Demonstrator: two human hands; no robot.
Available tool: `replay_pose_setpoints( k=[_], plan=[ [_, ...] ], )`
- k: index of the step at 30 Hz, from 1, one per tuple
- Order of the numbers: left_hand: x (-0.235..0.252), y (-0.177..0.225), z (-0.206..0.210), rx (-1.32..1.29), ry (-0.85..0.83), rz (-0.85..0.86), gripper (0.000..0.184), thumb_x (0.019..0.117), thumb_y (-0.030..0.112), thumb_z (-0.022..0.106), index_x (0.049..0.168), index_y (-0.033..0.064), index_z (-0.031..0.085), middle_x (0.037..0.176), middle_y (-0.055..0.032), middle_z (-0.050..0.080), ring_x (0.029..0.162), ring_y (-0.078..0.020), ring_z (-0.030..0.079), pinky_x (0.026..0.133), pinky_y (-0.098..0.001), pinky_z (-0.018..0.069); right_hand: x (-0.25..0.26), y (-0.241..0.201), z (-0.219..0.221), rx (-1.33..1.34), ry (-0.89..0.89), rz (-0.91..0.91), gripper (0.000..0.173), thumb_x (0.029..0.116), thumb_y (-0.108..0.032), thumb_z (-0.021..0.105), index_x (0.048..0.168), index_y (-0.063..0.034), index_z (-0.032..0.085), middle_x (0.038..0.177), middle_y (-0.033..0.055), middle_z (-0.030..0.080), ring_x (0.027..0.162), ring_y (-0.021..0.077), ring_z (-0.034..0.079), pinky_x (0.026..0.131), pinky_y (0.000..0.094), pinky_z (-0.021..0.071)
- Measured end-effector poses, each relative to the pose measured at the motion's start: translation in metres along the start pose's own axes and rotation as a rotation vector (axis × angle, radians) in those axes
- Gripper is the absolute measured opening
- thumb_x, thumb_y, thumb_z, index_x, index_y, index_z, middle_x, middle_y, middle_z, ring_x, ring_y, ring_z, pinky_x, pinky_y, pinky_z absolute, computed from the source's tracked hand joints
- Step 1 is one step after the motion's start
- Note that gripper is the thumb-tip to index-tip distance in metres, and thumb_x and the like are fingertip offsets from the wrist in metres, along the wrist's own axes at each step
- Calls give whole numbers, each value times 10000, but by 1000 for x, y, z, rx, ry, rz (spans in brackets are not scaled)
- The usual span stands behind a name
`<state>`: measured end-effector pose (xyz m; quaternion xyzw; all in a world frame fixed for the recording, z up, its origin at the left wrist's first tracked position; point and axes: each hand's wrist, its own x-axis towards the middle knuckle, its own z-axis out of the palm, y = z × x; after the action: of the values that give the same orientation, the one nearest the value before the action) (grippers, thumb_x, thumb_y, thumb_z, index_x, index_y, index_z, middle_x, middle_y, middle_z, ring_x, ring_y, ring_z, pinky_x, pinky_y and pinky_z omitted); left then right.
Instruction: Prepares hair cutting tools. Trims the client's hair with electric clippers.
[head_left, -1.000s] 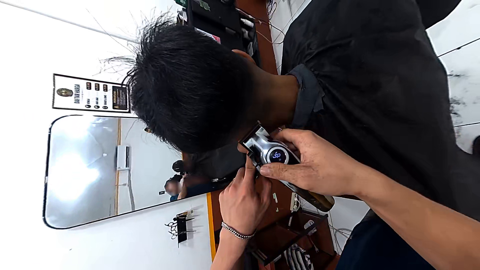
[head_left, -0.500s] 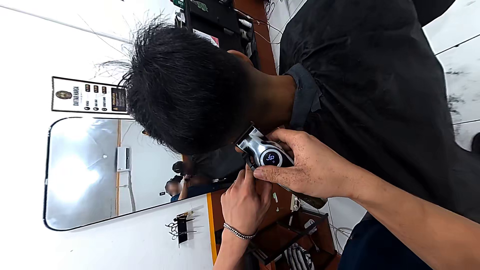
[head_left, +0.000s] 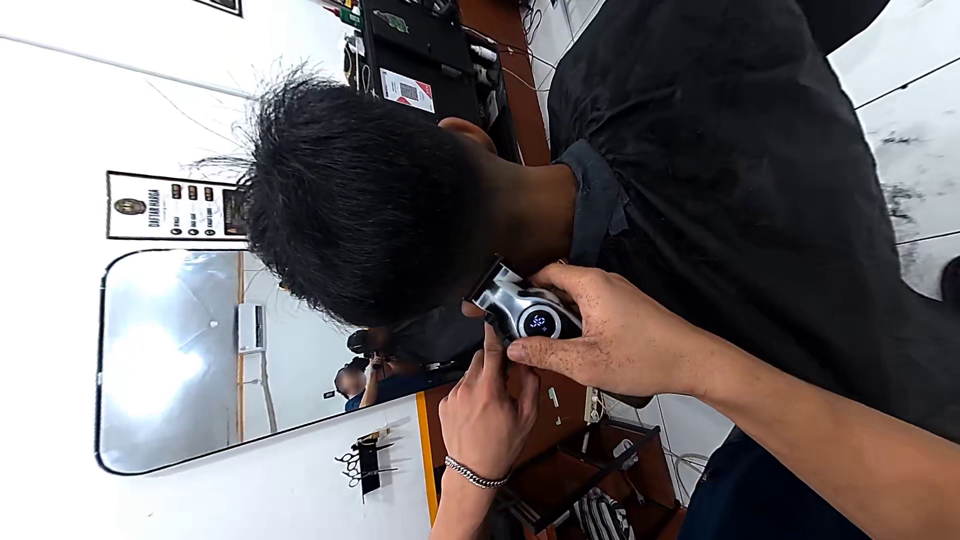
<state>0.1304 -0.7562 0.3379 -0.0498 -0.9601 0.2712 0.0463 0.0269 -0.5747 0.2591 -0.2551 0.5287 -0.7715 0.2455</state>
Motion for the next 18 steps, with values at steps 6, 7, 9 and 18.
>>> replay_pose_setpoints(
  k=[6,7,9,18],
  plan=[
    [0,0,0,8,7,-9,549,932,339,553,1308,-48,650,795,-93,715,578,-223,643,469,-405,481,-1,-1,-7,3,-15,-22,368,933,-358,745,1183,-114,630,847,-17,663,761,37,649,653,244,539],
    [0,1,-1,14,3,-14,590,927,336,555,1368,-51,612,789,-90,717,576,-223,648,468,-406,486,-2,1,-7,-5,-3,-1,364,930,-356,743,1185,-123,629,848,-22,663,762,35,651,649,241,540],
    [1,0,0,12,1,-11,602,932,345,552,1387,-47,600,769,-84,702,560,-212,627,461,-394,476,-2,0,-4,7,37,24,350,899,-361,757,1145,-149,626,831,-43,657,746,17,646,631,225,535],
    [1,-2,2,2,-4,-5,539,950,381,528,1270,-26,677,792,-80,708,596,-208,649,471,-388,483,0,-3,-2,-44,-16,45,300,861,-350,788,1042,-155,649,777,-56,653,707,1,636,596,212,513]
  ],
)
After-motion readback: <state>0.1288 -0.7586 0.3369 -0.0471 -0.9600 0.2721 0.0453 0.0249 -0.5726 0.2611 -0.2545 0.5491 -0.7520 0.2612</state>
